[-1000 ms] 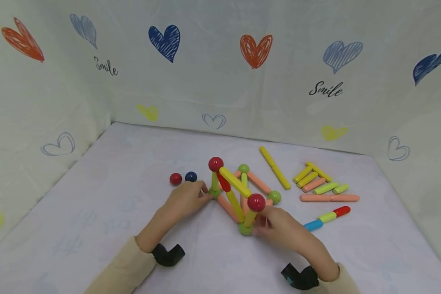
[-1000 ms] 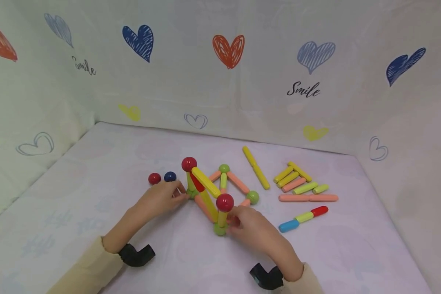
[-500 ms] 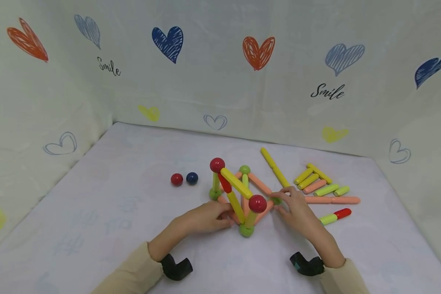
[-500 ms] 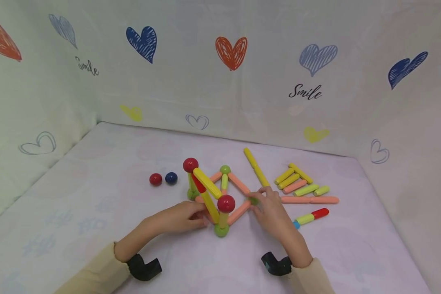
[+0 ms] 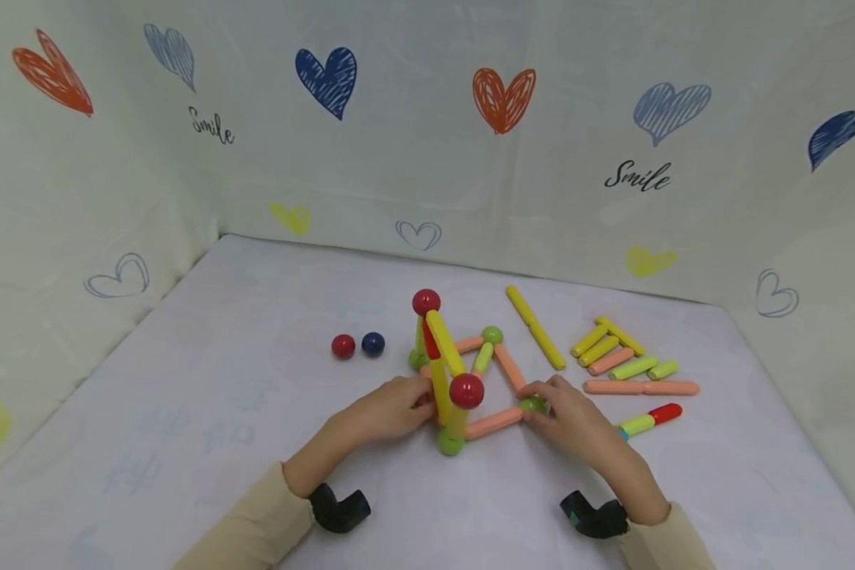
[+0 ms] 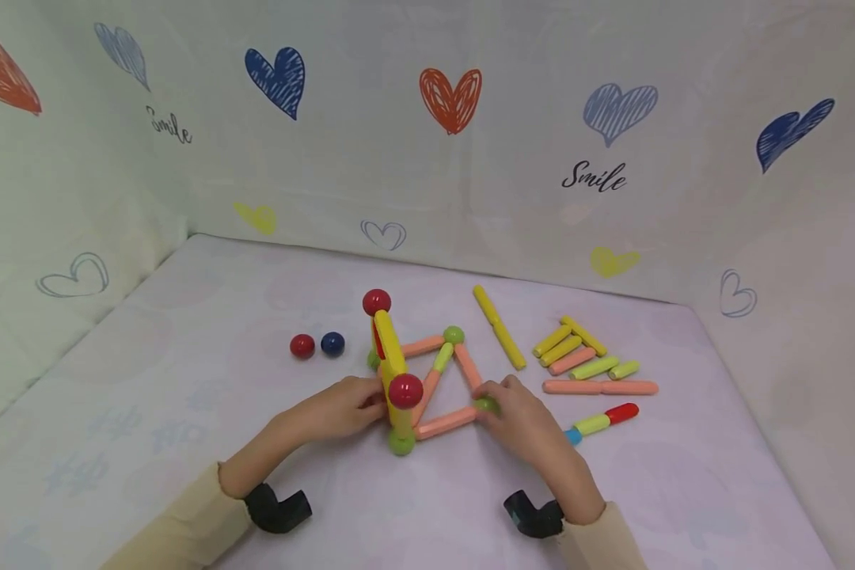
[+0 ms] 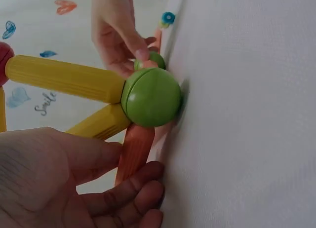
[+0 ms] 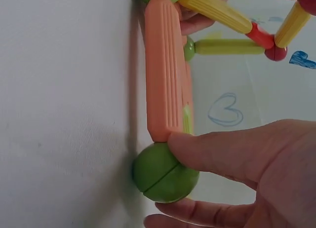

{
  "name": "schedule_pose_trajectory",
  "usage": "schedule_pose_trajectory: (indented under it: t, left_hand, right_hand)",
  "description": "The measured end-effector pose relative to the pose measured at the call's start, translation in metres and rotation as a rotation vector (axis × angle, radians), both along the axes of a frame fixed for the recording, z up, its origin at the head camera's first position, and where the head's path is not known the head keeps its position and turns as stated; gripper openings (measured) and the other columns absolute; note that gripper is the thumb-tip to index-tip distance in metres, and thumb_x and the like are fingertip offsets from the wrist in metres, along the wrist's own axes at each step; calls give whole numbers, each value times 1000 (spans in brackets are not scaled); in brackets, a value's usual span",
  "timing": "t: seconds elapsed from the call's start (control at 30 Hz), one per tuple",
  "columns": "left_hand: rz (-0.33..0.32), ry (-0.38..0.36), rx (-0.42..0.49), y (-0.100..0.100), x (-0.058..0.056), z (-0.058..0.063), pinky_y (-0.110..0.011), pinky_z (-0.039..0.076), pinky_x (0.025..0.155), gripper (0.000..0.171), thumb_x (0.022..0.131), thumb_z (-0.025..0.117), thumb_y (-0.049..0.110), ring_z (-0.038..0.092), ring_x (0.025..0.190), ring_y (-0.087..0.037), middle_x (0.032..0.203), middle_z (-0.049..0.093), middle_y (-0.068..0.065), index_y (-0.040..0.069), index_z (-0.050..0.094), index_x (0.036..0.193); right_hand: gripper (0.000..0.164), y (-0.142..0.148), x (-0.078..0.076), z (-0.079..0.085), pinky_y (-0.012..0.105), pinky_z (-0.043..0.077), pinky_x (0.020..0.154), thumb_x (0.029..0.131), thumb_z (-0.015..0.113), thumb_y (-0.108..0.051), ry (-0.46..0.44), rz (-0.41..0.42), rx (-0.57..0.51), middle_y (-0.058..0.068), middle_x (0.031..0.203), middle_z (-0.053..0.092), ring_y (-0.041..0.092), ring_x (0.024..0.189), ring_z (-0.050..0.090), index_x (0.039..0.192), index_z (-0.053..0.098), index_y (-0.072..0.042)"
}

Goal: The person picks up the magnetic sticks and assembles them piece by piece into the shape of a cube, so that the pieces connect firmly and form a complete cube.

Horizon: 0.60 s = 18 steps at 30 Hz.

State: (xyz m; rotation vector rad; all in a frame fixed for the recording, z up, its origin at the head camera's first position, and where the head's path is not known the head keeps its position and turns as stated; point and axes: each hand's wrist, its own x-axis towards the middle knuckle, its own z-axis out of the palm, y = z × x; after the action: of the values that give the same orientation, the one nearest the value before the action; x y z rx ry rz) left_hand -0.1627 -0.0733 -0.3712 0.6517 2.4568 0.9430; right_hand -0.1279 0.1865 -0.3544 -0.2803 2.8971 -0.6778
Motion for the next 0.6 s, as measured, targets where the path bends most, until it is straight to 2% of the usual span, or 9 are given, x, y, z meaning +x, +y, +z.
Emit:
schedule_pose_trajectory:
  t: [0.1,0.3,0.43,0.5,0.6]
  left_hand:
    - [57,-4,18,-4,-6,-2,-25,43,64,9,93,52,11,52,71,-14,74,54,0,11,57,100]
    - [173,-51,104,-9,-14,-7,-26,45,67,28,93,52,10,52,76,-15,80,55,-3,10,58,120]
    - [223,-48,139,-10,-16,-9,-26,45,68,25,94,52,10,51,77,-15,83,55,-3,10,60,117]
    - [234,-62,164,-10,-17,-8,-26,45,65,24,95,49,9,51,71,-16,79,54,-5,9,60,116]
    - [264,-129,208,-10,-18,-7,-25,46,64,30,96,44,7,52,69,-17,84,56,-7,11,55,124]
  right_hand:
    - [24,-4,3,3,27,41,62,84,68,-20,-46,33,6,4,88,53,15,73,47,106,64,-15]
    - [22,-9,6,5,23,39,59,83,69,-25,-99,142,-27,-3,81,50,11,71,46,102,62,-16]
    - [25,-10,6,3,22,37,59,84,68,-26,-106,206,-57,-4,82,52,11,71,44,104,60,-13]
    - [25,-11,5,2,22,37,60,85,67,-25,-95,202,-62,-4,84,53,11,72,44,105,59,-12]
    - [24,-13,4,-2,22,38,60,86,66,-23,-67,153,-70,-2,88,54,11,72,45,107,59,-12]
